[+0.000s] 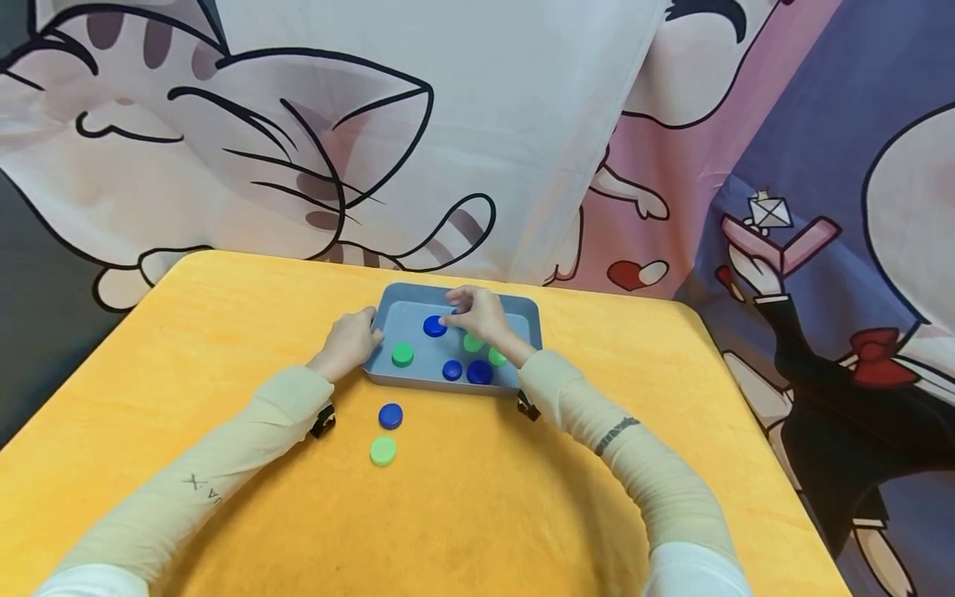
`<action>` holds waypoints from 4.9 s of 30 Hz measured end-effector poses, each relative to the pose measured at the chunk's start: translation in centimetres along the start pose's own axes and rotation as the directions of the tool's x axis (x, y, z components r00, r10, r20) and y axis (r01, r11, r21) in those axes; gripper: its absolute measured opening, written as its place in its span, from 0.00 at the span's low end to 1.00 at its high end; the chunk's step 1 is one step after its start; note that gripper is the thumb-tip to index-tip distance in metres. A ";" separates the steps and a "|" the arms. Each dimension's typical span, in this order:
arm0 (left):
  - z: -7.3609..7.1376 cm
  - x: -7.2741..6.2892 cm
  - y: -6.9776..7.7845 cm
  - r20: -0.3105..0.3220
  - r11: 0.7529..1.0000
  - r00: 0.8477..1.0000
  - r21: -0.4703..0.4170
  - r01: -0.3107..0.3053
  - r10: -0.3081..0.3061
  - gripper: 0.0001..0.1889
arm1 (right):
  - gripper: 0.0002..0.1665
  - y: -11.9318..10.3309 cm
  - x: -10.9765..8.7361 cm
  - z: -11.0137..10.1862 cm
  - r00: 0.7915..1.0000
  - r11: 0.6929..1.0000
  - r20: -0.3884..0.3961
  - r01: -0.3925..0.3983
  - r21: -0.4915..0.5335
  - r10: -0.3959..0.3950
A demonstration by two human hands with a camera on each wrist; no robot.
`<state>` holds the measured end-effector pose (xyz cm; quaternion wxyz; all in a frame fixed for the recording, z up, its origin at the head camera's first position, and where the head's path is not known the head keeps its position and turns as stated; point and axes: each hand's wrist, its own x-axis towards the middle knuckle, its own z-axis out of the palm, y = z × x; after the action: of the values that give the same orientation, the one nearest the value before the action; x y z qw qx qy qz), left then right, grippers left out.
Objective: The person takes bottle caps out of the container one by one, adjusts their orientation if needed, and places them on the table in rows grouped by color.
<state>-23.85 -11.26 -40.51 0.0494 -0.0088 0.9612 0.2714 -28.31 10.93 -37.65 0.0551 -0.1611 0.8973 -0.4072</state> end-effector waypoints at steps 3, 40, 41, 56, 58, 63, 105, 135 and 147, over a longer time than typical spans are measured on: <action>0.1 0.0 0.0 -0.003 1.000 1.000 0.000 0.000 0.000 0.25 | 0.27 0.5 0.4 -0.4 0.999 0.999 -0.004 -0.036 -0.002 0.036; 0.2 0.2 0.0 0.002 1.000 1.000 0.002 0.018 -0.018 0.27 | 0.26 2.0 2.6 -1.9 0.981 0.981 0.069 -0.184 0.055 0.180; 0.2 0.2 0.0 0.001 1.000 1.000 0.003 0.016 -0.016 0.27 | 0.26 2.0 2.6 -1.9 0.982 0.982 0.071 -0.181 0.056 0.177; 0.3 0.0 -0.1 -0.009 1.000 1.000 -0.004 0.002 -0.002 0.25 | 0.25 1.9 3.1 -1.2 0.969 0.977 0.121 -0.211 -0.035 0.214; 0.3 0.1 -0.1 -0.008 1.000 1.000 -0.006 0.002 -0.002 0.25 | 0.25 1.9 3.2 -1.2 0.968 0.977 0.130 -0.211 -0.044 0.215; 0.3 0.1 0.0 -0.014 1.000 1.000 -0.011 0.002 -0.002 0.25 | 0.25 2.2 3.6 -1.3 0.970 0.979 0.136 -0.195 -0.066 0.202; 0.1 -0.1 0.2 0.005 1.000 1.000 -0.022 0.021 -0.021 0.26 | 0.27 2.5 3.6 -0.2 0.961 0.962 0.182 -0.168 -0.215 0.208; 0.2 0.0 0.1 -0.004 1.000 1.000 -0.009 0.007 -0.007 0.27 | 0.26 1.9 2.9 -1.4 0.982 0.982 0.108 -0.144 -0.121 0.157; 0.2 -0.1 0.1 -0.011 1.000 1.000 -0.002 0.004 -0.004 0.25 | 0.25 1.4 2.0 -1.8 0.986 0.992 0.110 -0.122 -0.046 0.126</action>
<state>-23.72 -11.04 -40.59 0.0445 -0.0123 0.9611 0.2723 -30.94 12.44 -37.47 0.1276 -0.1288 0.9089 -0.3755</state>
